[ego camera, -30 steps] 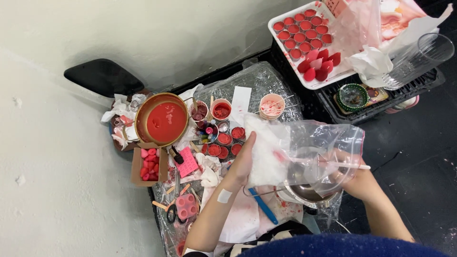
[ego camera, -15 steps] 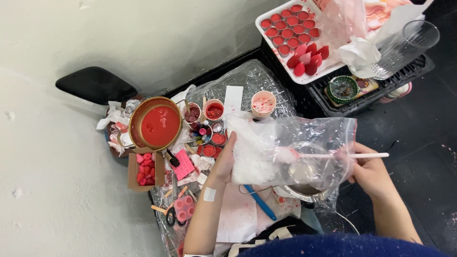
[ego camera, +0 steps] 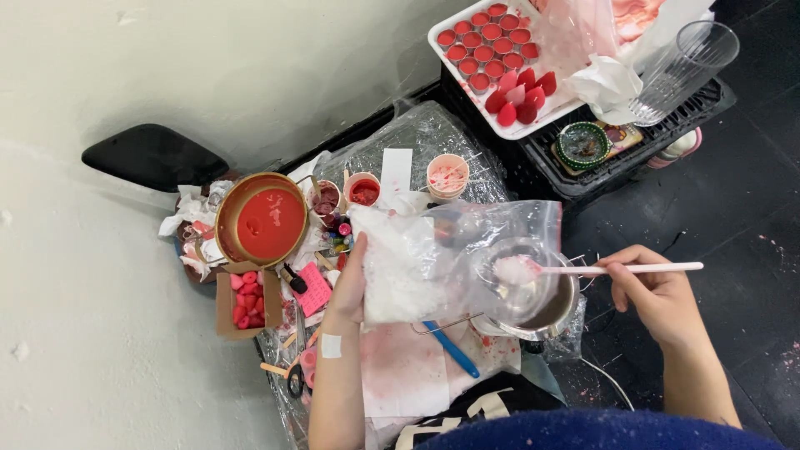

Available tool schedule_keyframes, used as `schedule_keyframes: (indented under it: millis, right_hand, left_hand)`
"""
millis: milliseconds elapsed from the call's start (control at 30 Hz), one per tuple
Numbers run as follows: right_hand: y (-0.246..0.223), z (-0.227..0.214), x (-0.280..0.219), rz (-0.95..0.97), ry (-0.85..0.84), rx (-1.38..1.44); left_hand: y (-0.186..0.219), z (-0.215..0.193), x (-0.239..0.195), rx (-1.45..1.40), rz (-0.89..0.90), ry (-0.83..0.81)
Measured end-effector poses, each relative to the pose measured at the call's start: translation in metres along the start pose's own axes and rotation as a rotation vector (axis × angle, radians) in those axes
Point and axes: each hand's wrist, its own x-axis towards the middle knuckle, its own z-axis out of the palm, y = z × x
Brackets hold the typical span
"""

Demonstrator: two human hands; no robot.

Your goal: The person scoops white wax pellets from a plastic bag into a metal melting pot using a spoon, then stirs the pellets with a blue spatula. They handle red candle molds and cups on the worktable, wipe the surface with a tissue, and continue stirring the wax in the pot.

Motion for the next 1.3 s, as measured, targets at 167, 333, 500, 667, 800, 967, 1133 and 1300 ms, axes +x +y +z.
schedule_keyframes:
  millis: [167, 333, 500, 667, 800, 967, 1133, 1300]
  right_hand:
    - [0.004, -0.011, -0.006, -0.007, 0.047, -0.048]
    - [0.006, -0.024, -0.011, 0.004, 0.095, -0.105]
    - [0.007, -0.039, -0.018, -0.009, 0.134, -0.214]
    - [0.0, -0.036, -0.028, -0.071, 0.151, -0.318]
    - [-0.006, -0.025, -0.026, -0.16, 0.09, -0.276]
    - [-0.008, -0.021, -0.023, -0.198, 0.05, -0.232]
    - [0.002, -0.024, -0.023, -0.104, 0.159, -0.286]
    - [0.011, -0.024, -0.021, -0.078, 0.162, -0.085]
  left_hand:
    - [0.007, -0.003, -0.008, 0.021, 0.028, 0.039]
    - [0.006, -0.008, -0.007, 0.013, 0.029, 0.058]
    - [0.009, -0.009, -0.008, -0.018, 0.029, 0.011]
    - [0.014, -0.018, -0.01, -0.039, 0.073, 0.049]
    - [0.019, -0.01, -0.016, -0.049, 0.144, 0.022]
    - [0.016, -0.015, -0.014, -0.061, 0.152, 0.032]
    - [0.012, -0.019, -0.011, -0.059, 0.156, 0.023]
    - [0.011, -0.021, -0.009, -0.08, 0.15, 0.006]
